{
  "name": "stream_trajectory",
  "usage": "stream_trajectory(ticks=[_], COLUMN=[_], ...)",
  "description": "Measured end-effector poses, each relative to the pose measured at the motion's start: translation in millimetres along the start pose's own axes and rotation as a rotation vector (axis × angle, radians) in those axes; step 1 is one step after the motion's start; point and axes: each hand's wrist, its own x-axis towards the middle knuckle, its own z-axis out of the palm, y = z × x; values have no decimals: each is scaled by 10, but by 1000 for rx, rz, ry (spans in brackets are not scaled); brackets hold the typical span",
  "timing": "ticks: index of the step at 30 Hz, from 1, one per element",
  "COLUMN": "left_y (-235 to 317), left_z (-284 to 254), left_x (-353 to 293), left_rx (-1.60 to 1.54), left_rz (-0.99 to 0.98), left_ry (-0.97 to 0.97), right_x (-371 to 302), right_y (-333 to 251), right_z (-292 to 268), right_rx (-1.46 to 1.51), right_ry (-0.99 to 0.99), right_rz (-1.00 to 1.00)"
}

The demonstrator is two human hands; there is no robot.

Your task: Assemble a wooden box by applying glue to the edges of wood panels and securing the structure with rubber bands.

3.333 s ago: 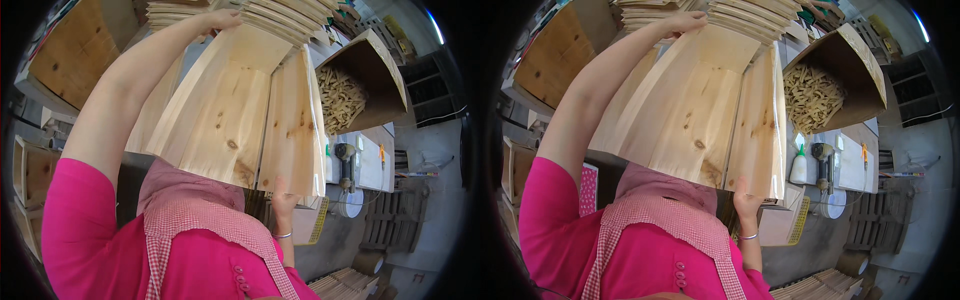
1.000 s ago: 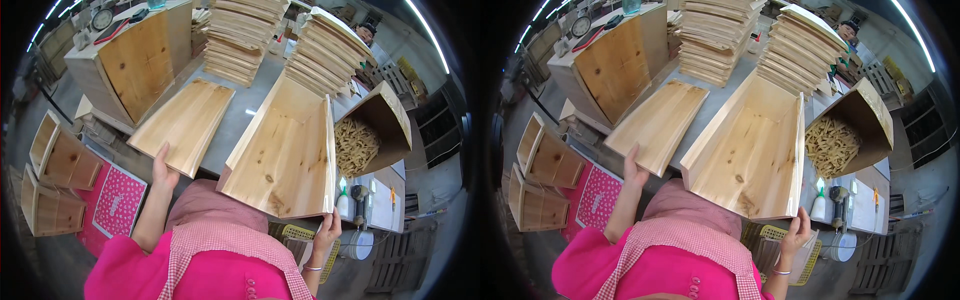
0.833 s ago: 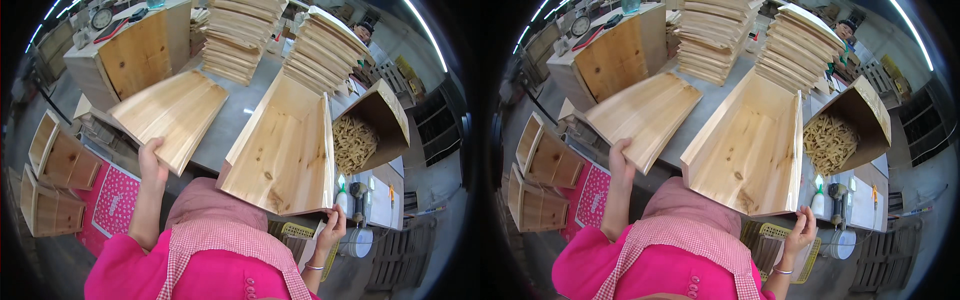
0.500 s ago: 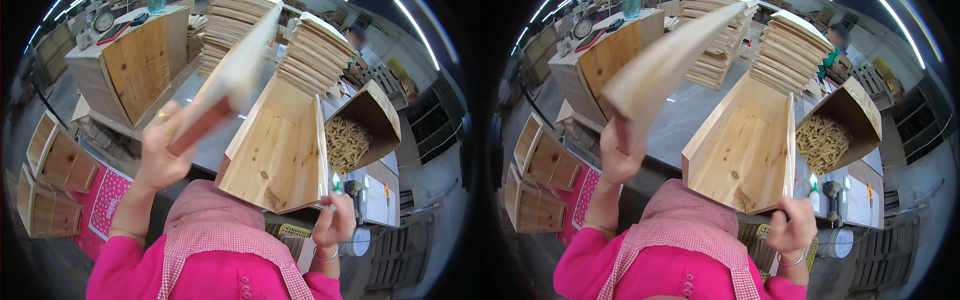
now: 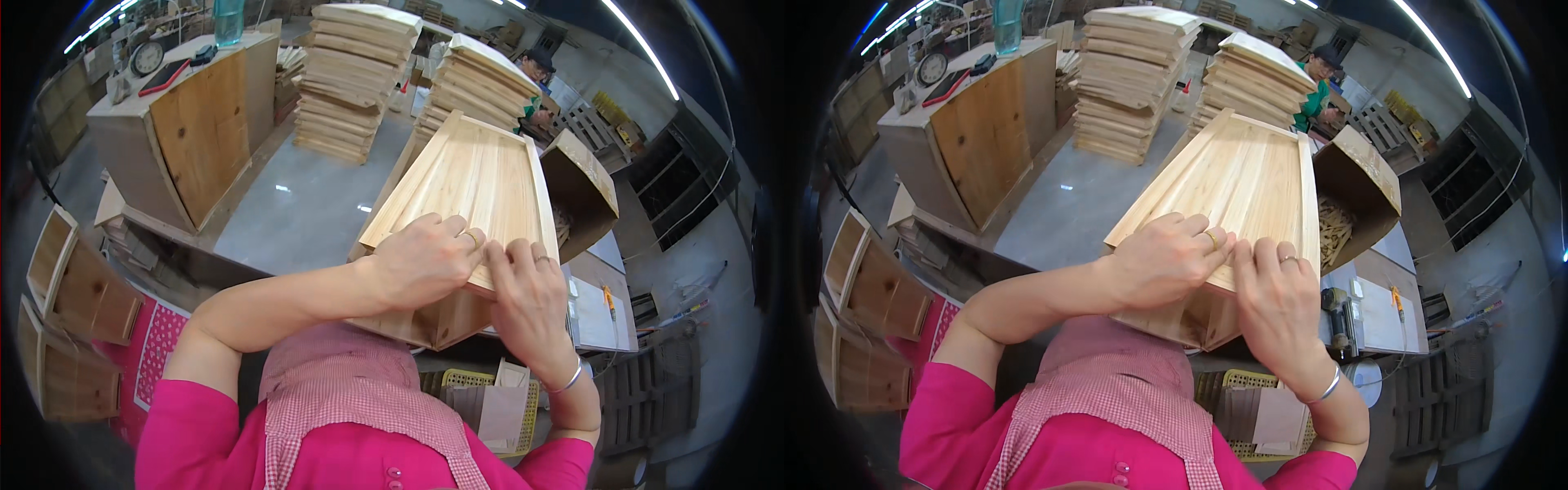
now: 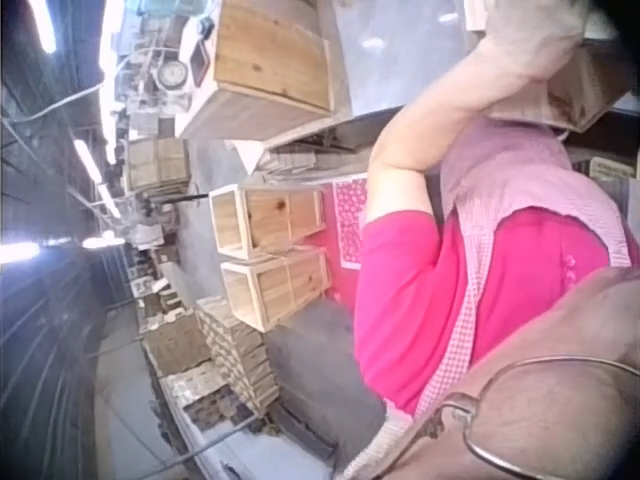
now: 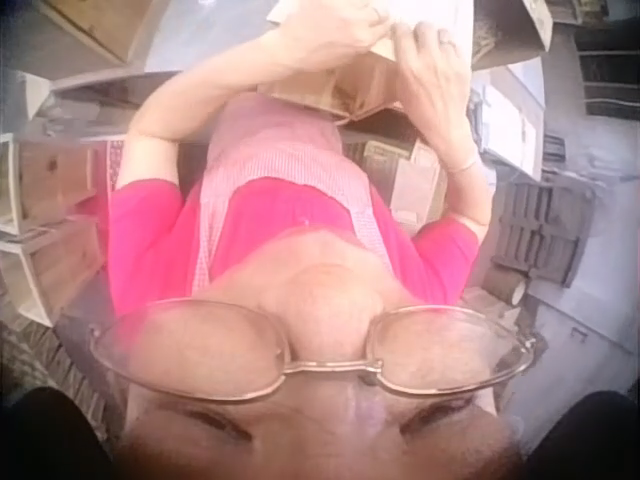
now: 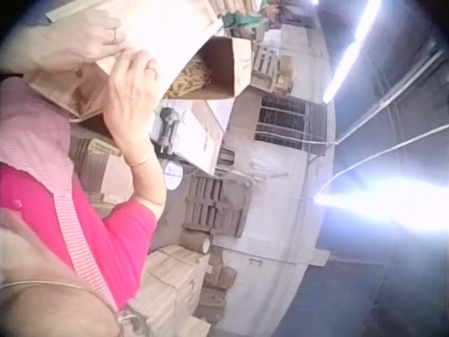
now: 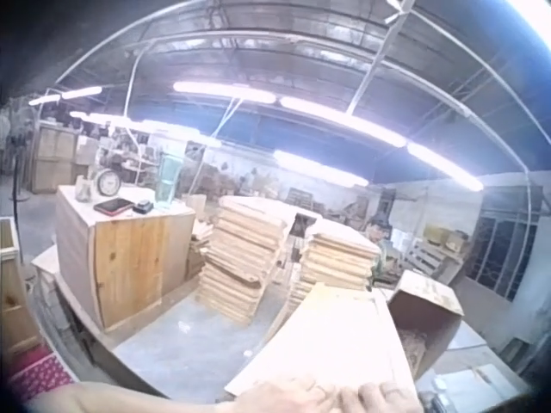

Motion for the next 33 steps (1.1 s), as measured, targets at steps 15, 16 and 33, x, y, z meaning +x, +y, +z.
stream_trajectory(ticks=[15,16,33], left_y=[35,-27,-212], left_z=[-258,-175,167], left_x=[-906,-1020,-1439], left_rx=[-168,-274,-869], left_rz=[-418,-508,-756], left_ry=[113,167,258], right_x=[-107,-134,-67], right_y=[11,8,-92], right_z=[542,514,728], right_rx=[114,105,135], right_ry=[22,-3,-9], right_rz=[1,13,-1])
